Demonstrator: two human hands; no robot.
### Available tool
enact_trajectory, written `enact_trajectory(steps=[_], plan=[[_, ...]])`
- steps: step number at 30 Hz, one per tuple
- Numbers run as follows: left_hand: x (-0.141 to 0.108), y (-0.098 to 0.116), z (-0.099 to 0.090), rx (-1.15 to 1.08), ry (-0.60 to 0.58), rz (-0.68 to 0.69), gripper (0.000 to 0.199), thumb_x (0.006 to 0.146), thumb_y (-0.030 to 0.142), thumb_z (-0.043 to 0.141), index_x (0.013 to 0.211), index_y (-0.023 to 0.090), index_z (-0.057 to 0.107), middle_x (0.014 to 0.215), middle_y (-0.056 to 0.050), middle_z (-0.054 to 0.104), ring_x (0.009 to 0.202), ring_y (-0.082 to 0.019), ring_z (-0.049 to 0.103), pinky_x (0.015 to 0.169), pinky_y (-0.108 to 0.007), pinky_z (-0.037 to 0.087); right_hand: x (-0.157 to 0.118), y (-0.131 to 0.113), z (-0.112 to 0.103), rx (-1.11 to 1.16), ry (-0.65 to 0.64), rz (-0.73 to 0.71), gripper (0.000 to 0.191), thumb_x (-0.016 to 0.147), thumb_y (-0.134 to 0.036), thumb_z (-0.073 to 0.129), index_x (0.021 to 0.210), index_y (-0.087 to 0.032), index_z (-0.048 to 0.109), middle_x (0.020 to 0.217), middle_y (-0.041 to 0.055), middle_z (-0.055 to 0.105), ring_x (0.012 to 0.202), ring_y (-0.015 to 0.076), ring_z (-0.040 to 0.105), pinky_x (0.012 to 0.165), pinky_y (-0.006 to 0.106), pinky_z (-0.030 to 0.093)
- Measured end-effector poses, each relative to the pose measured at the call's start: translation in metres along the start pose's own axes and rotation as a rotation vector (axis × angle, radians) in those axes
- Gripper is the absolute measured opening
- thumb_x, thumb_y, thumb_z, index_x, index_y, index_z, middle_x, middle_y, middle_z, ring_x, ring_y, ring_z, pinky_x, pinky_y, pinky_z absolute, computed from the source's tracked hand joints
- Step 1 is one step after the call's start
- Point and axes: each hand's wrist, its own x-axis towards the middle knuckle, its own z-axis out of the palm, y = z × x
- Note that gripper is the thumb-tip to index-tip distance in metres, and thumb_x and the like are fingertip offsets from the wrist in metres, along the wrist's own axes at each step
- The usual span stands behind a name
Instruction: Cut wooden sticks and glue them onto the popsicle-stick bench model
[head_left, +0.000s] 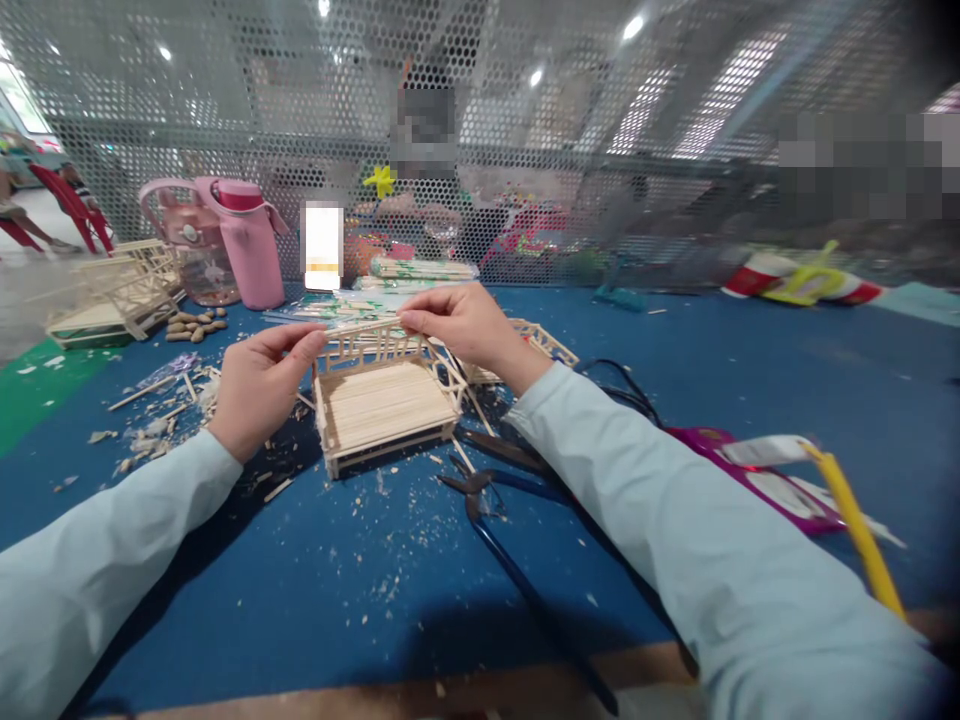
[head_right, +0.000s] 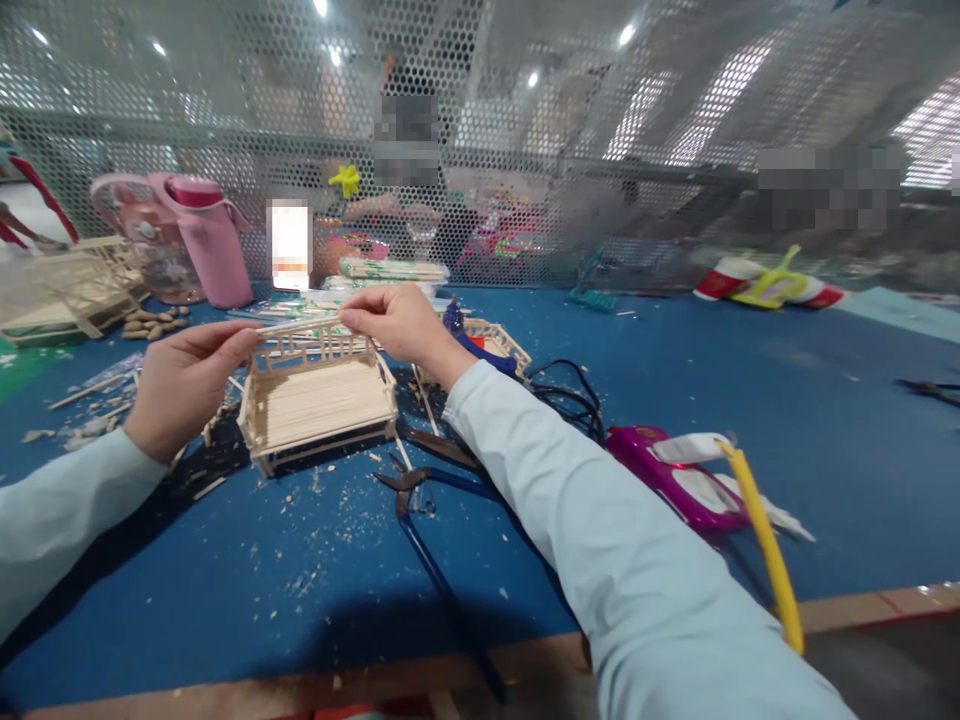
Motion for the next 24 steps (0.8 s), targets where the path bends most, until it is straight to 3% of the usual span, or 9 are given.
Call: enact_trajectory(steps=[7,16,24], plan=[[-0.0004,-0.0002,0.0009,0.022,0.026,-0.001,0.031,0.074,0.046,0.067,0.090,0.020,0.075,0.087,-0.005,0.075,0.077,-0.019,0.066,0.073,-0.033,0.052,-0.0008,-0.0025,0.0017,-0.051,0.015,0.034,0.012,0.074,-0.026,0.067,0.076,-0.017,0.074,0.070,0.0018,0.071,0.062,0.0115,0.058,0.059,0.026,0.046],[-0.0025,0.0007,-0.0011,0.083,0.051,0.024,0.026,0.075,0.043,0.067,0.087,0.022,0.076,0.082,-0.004,0.075,0.072,-0.019,0.065,0.068,-0.032,0.052,0.0018,0.0000,0.0010,0.203,-0.004,0.152,0.004,0.075,-0.017,0.066,0.072,-0.016,0.067,0.064,-0.0002,0.069,0.059,0.0083,0.060,0.060,0.022,0.049],[-0.0022,0.0038,-0.0015,0.111,0.058,0.007,0.025,0.073,0.044,0.067,0.083,0.022,0.075,0.080,-0.004,0.074,0.073,-0.020,0.065,0.067,-0.033,0.052,0.0013,-0.0033,0.0039,0.216,-0.025,0.173,0.011,0.078,-0.011,0.063,0.068,-0.015,0.061,0.061,-0.0021,0.065,0.059,0.0065,0.059,0.060,0.020,0.047]])
